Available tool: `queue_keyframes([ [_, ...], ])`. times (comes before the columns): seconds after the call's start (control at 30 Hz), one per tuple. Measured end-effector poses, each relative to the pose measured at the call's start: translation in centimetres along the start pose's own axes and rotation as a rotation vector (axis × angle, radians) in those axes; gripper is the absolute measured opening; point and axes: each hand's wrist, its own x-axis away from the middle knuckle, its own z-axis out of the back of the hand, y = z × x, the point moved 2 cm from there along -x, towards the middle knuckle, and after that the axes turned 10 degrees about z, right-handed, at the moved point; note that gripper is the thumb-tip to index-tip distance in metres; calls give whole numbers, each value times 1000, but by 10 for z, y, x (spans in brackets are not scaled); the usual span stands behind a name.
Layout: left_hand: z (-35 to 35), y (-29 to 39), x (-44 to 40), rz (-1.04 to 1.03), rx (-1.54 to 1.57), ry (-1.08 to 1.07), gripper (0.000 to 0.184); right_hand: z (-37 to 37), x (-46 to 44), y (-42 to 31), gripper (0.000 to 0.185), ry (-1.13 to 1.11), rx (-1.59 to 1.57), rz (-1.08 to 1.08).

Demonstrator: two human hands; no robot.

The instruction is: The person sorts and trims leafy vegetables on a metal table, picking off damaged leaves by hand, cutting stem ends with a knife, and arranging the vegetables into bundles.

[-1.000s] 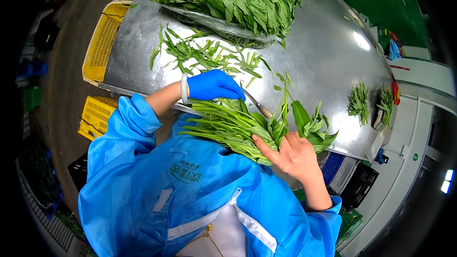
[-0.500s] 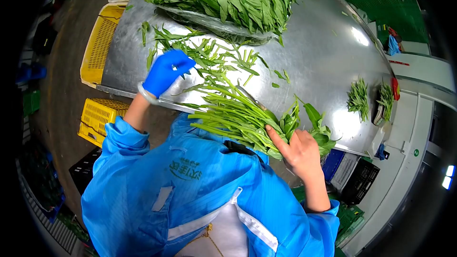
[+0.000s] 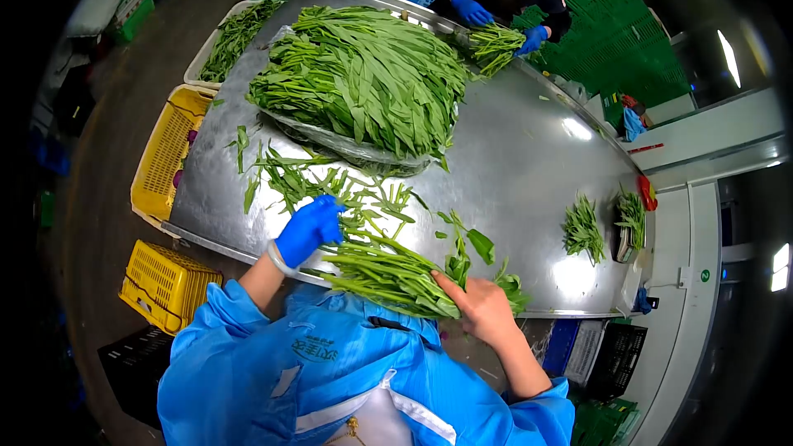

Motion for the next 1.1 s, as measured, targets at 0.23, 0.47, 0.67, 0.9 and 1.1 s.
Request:
queue_keyframes([
  [0.23, 57, -7, -29, 33, -34, 100, 52, 0, 2, 7, 92, 62, -201, -225],
  [0.47, 38, -55, -52, 271, 42, -154, 41, -17, -13, 21, 80, 7, -622, -541],
  [0.67, 16, -21, -25, 242, 97, -92, 28, -27, -19, 16, 80, 142, -985, -580],
  [0.9, 111, -23, -47, -57, 326, 74, 13, -21, -18, 8, 81, 199, -1278, -671],
  [1.1, 69, -2, -15, -111, 118, 212, 48, -38, -8, 14, 80, 208, -1343, -788],
])
